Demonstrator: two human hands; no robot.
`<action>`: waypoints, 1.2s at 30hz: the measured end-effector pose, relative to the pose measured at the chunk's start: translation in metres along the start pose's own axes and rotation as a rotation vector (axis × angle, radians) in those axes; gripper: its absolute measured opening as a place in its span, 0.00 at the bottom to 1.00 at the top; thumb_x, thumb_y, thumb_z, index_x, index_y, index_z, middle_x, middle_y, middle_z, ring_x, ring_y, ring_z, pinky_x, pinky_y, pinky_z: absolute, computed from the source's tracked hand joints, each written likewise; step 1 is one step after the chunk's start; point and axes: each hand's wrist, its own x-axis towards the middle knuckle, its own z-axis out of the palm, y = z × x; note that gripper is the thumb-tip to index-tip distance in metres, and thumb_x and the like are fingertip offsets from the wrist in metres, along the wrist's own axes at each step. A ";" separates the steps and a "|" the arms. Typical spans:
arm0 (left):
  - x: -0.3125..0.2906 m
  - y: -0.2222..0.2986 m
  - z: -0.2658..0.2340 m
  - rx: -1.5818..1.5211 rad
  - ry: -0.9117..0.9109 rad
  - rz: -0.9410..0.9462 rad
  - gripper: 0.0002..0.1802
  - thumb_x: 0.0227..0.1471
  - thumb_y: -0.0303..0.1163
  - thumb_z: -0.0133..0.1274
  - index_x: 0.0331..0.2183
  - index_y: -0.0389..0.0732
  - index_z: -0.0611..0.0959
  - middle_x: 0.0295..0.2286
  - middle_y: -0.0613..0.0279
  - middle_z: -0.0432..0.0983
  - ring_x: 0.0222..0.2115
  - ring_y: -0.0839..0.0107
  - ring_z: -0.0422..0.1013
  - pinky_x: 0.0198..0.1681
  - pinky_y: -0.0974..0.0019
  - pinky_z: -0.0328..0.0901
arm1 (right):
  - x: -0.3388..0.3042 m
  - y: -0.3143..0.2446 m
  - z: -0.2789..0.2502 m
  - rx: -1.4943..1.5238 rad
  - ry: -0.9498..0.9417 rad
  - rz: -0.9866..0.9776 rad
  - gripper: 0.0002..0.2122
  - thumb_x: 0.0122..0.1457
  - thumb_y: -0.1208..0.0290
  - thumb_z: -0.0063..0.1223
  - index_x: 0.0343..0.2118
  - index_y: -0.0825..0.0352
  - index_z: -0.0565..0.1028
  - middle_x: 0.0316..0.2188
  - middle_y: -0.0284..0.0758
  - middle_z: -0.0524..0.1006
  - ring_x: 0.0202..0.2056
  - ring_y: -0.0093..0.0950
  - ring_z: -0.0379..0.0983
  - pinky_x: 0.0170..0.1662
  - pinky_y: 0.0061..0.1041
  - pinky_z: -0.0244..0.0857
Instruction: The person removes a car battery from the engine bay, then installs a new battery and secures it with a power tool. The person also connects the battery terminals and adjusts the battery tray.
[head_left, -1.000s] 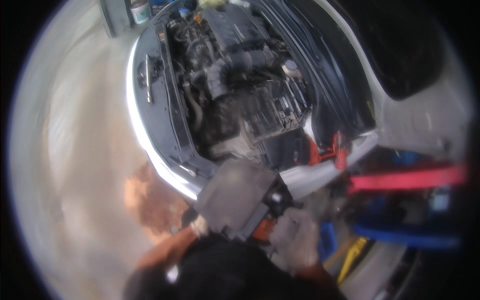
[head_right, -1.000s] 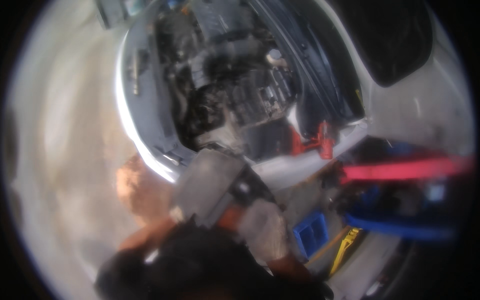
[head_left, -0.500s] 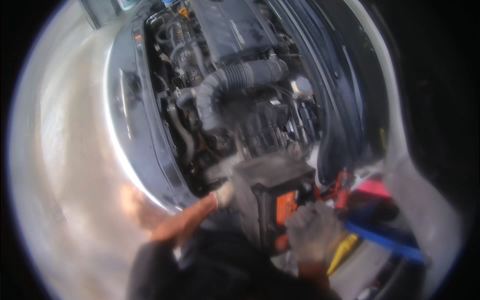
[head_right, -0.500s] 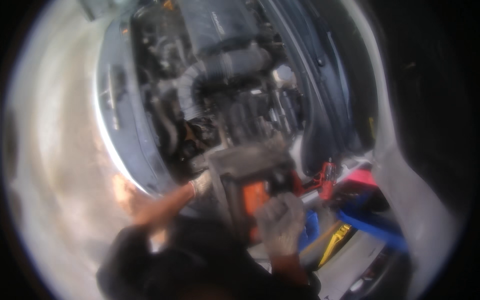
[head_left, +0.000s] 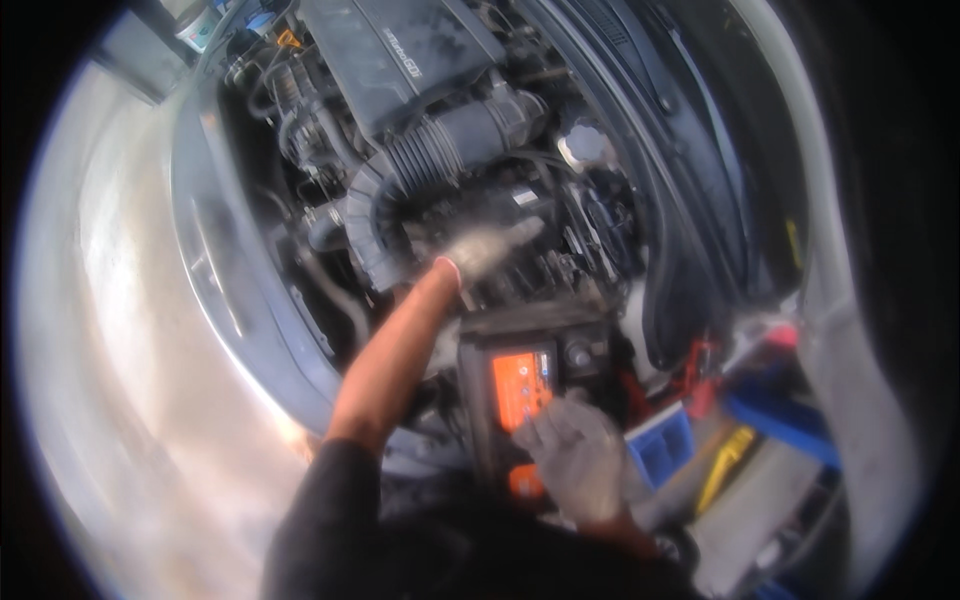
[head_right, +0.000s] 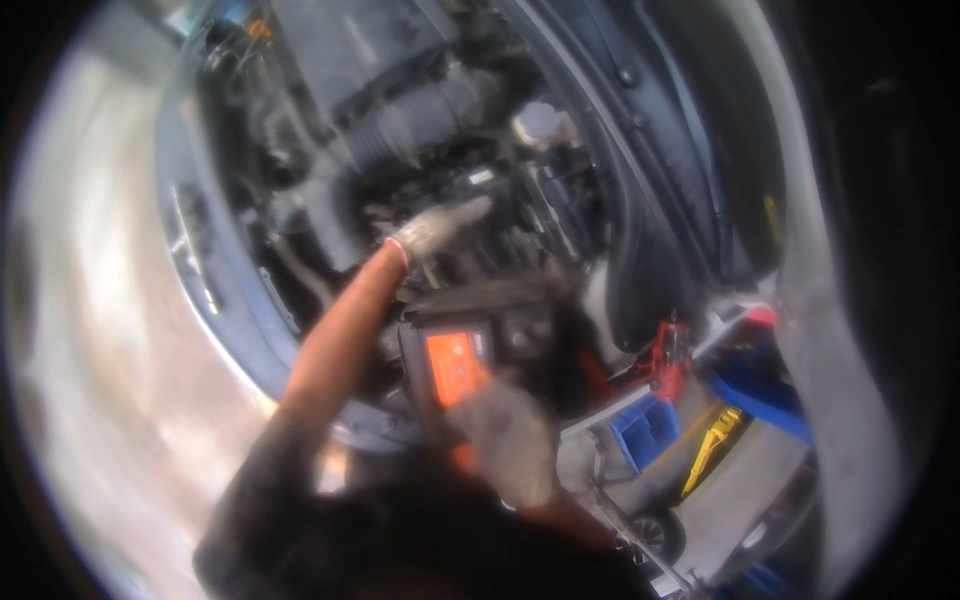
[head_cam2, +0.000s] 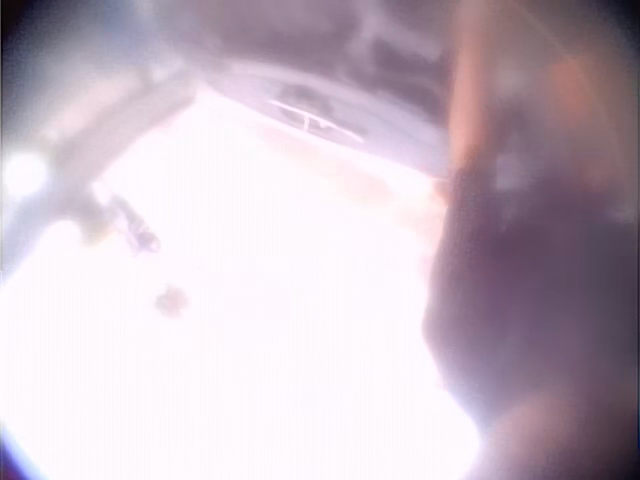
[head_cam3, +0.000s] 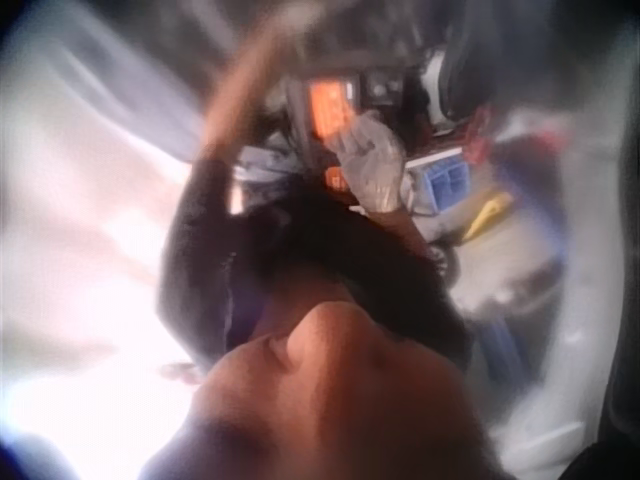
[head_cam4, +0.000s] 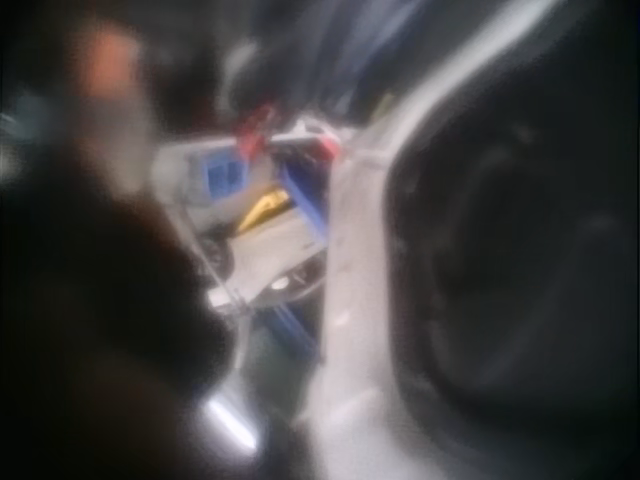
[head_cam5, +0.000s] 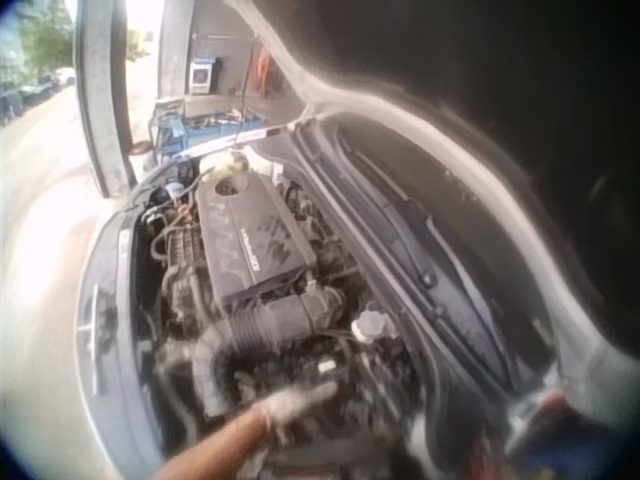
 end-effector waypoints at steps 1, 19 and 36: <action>0.006 0.011 0.010 -0.118 -0.048 -0.031 0.38 0.62 0.57 0.64 0.61 0.37 0.83 0.51 0.53 0.86 0.49 0.62 0.81 0.54 0.60 0.74 | -0.001 0.003 -0.002 0.025 0.007 0.017 0.10 0.69 0.72 0.52 0.29 0.55 0.66 0.23 0.24 0.61 0.28 0.25 0.60 0.43 0.34 0.58; 0.015 -0.044 0.028 -0.410 -0.105 0.459 0.39 0.48 0.27 0.73 0.62 0.37 0.80 0.68 0.52 0.68 0.67 0.54 0.67 0.69 0.53 0.65 | 0.021 0.013 -0.003 0.560 -0.040 0.144 0.07 0.69 0.78 0.54 0.33 0.61 0.72 0.24 0.27 0.68 0.28 0.24 0.67 0.38 0.31 0.65; 0.008 -0.103 -0.026 -0.504 0.301 0.593 0.26 0.66 0.35 0.59 0.61 0.34 0.82 0.58 0.53 0.81 0.59 0.63 0.77 0.65 0.61 0.68 | 0.111 0.008 0.032 -0.815 -0.016 -0.276 0.12 0.65 0.75 0.65 0.51 0.71 0.82 0.35 0.35 0.82 0.39 0.27 0.82 0.46 0.28 0.78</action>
